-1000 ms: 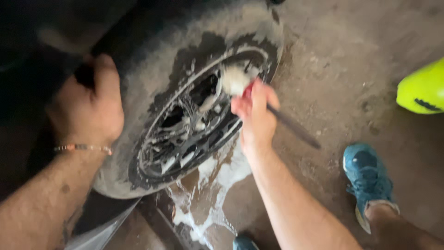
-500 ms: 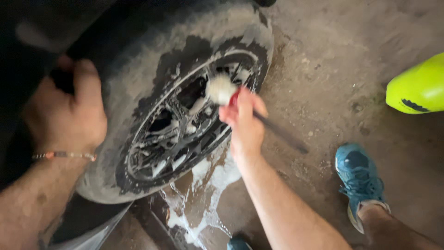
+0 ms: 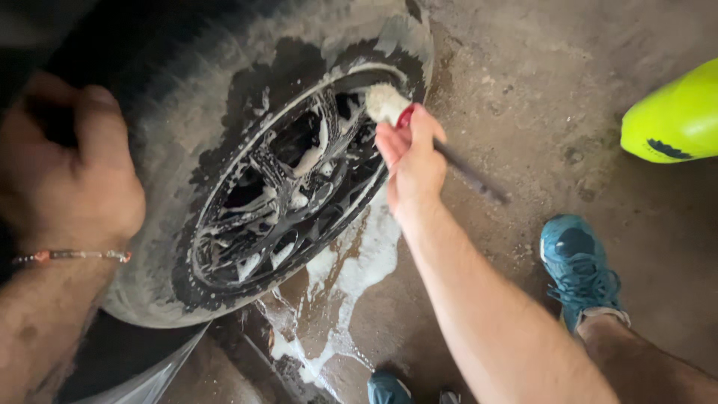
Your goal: The person scrubs the rim and tire of a car wheel using a brush and soapy water. They systematically clean the spokes and the outer edge of the wheel while holding the tire with their left hand.
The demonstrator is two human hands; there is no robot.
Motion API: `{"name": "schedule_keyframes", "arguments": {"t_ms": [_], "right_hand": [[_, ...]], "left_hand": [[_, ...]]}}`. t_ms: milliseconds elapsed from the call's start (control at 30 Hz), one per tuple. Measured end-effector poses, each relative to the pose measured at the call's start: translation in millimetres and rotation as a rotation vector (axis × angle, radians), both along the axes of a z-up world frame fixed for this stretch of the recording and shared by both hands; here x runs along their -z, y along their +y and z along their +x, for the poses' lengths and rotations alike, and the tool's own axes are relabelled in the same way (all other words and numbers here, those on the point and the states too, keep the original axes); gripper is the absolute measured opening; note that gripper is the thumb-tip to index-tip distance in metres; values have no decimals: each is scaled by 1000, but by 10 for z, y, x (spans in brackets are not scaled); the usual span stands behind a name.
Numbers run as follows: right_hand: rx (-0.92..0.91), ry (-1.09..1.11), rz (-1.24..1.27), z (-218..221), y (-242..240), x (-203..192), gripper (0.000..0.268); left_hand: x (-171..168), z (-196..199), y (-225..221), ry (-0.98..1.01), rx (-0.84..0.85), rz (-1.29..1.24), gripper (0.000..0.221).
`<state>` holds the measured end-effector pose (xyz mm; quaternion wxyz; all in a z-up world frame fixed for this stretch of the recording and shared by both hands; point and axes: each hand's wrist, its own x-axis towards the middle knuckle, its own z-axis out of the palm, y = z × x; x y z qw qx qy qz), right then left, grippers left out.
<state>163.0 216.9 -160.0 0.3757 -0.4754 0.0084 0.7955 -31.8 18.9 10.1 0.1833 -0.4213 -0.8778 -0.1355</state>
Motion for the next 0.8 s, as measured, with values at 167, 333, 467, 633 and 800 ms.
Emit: {"name": "schedule_keyframes", "arguments": {"t_ms": [167,333,467,633,800], "right_hand": [[-130,23,-22,39,-569,9,42],[-110,46,-50,30,-42,-62,41],[128,21,-25,-113,265,430,38],[-44,54,-23,53,-453,-215,35],[-335,-40,-169,67,-856,-117,43]], "left_hand": [[-1,4,17,-29,43,26,25],[23,41,1,-61,0,44,27],[-52,128,52,-85,-274,-83,48],[-62,113,56,-118,-282,-92,48],[-17,-9,-68,-29,77,-48,27]]}}
